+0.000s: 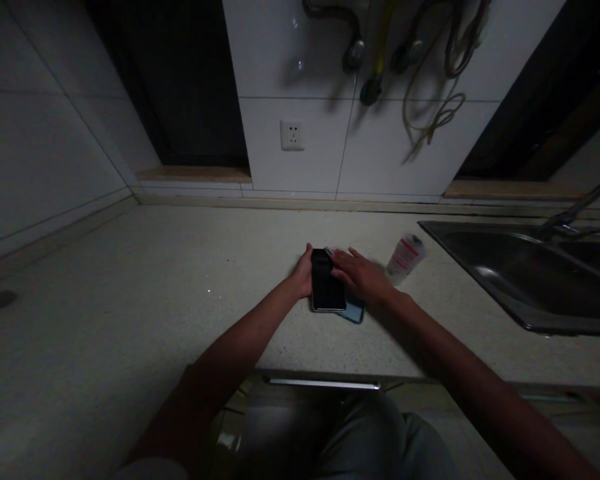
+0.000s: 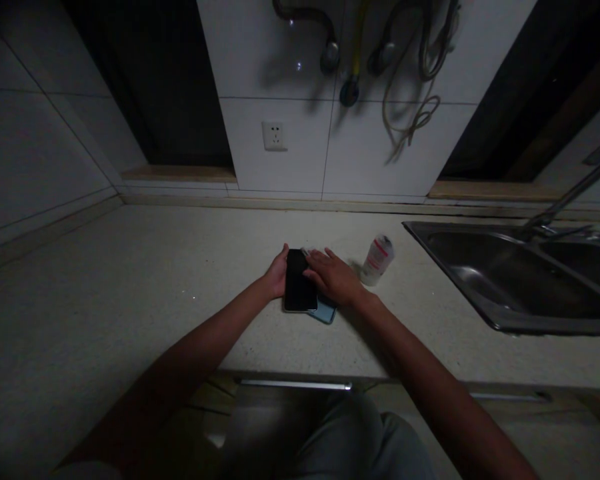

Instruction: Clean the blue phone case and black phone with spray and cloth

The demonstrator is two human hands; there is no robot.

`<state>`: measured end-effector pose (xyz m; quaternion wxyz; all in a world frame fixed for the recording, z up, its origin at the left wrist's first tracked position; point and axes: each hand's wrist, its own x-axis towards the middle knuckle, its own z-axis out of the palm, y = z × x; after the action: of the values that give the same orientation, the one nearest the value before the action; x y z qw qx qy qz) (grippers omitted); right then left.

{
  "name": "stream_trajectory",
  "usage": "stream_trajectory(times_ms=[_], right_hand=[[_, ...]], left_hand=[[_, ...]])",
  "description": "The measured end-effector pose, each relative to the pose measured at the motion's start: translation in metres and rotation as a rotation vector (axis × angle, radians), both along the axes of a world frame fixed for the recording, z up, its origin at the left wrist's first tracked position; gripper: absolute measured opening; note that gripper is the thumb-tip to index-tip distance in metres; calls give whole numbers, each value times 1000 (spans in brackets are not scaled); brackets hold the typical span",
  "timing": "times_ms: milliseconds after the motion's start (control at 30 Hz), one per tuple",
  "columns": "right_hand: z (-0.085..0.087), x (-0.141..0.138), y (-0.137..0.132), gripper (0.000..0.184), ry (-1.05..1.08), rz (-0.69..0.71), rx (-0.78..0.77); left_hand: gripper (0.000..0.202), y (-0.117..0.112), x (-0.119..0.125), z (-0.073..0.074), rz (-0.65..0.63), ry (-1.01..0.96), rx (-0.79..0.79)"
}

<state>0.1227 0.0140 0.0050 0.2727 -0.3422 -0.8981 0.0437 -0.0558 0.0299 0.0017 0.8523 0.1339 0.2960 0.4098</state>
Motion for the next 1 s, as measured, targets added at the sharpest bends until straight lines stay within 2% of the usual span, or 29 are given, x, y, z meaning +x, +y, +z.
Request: stream_trajectory(times_ms=[100,233,367,467,567,667,767,867,1000], right_hand=[[-3,-6,14,50,34,-56,-31],[-9,-14,11,51,77,-41,-64],[-7,-15,-7,46,42,168,-48],[-1,-15,-22,34,35,349,-13],[4,-17,-31,28,128,435,-16],[5,-16,-28,35,210,348,-38],[1,-8,-17,35,221,115,-40],[-9,1,-6,42,225,-88,-67],[-20,2,3,54,222,-158,-133]], left_hand=[[66,1,1,-1,8,-17,3],[67,0,1,-1,15,55,11],[69,0,-1,-2,16,118,-9],[70,1,-3,-5,3,132,-10],[72,1,-4,-6,23,94,41],[71,-1,-4,-3,26,74,63],[71,-4,-4,0,1,79,43],[70,-6,-3,1,-22,42,51],[73,-5,-2,2,-30,71,52]])
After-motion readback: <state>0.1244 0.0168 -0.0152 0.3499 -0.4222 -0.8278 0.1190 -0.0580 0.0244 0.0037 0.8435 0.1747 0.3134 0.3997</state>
